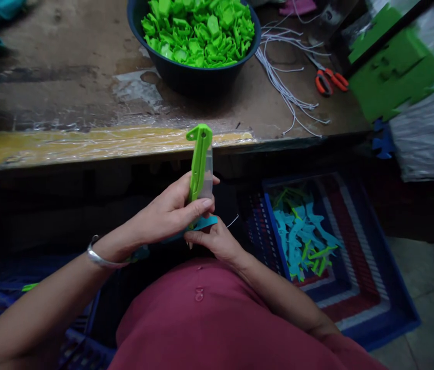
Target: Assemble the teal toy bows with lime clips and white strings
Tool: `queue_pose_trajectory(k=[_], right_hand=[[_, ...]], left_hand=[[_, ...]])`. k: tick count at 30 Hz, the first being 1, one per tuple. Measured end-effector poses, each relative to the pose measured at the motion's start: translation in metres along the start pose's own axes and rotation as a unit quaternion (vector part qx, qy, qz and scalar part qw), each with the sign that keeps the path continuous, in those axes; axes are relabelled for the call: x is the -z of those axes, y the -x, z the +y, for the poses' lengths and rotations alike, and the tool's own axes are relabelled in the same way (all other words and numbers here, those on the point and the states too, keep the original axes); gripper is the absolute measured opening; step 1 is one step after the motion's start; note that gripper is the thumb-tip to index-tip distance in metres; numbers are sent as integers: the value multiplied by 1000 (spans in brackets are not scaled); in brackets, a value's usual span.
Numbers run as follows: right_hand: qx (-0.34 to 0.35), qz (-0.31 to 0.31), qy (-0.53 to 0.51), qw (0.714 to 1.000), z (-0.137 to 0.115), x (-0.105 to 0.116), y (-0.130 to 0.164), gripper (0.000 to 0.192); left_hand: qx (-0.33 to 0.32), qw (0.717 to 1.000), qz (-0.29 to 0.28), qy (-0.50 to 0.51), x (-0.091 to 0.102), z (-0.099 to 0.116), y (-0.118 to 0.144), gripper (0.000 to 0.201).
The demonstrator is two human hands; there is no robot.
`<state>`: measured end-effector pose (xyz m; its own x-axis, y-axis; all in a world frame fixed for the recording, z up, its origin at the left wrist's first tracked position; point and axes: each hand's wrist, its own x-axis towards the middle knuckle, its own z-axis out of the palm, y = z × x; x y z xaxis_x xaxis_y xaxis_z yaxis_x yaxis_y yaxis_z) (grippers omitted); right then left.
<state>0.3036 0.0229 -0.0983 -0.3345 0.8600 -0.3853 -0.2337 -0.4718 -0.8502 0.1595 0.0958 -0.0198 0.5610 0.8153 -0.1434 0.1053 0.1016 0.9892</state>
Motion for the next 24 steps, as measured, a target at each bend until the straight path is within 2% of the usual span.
queue_pose_trajectory(k=[5, 8, 12, 14, 17, 19, 22, 24], right_hand=[[-10, 50, -22, 998, 8, 11, -1, 38], [-11, 85, -44, 995, 13, 24, 3, 41], [-20, 108, -43, 993, 19, 32, 12, 38], [-25, 101, -34, 994, 21, 33, 15, 38], [-25, 88, 31, 995, 16, 41, 18, 44], [-15, 100, 95, 990, 8, 56, 21, 51], [13, 152, 169, 974, -13, 83, 28, 51], [53, 191, 257, 946, -28, 96, 35, 48]], left_hand=[[-17, 998, -2, -68, 14, -14, 7, 69], [27, 989, 7, -148, 31, -35, 30, 79], [140, 946, -36, -291, 45, -67, 60, 66], [174, 929, -60, -321, 46, -75, 69, 53], [203, 921, -75, -325, 45, -74, 73, 43], [212, 918, -72, -327, 45, -69, 76, 43], [237, 913, -69, -326, 43, -64, 82, 42], [246, 910, -72, -326, 38, -65, 87, 41]])
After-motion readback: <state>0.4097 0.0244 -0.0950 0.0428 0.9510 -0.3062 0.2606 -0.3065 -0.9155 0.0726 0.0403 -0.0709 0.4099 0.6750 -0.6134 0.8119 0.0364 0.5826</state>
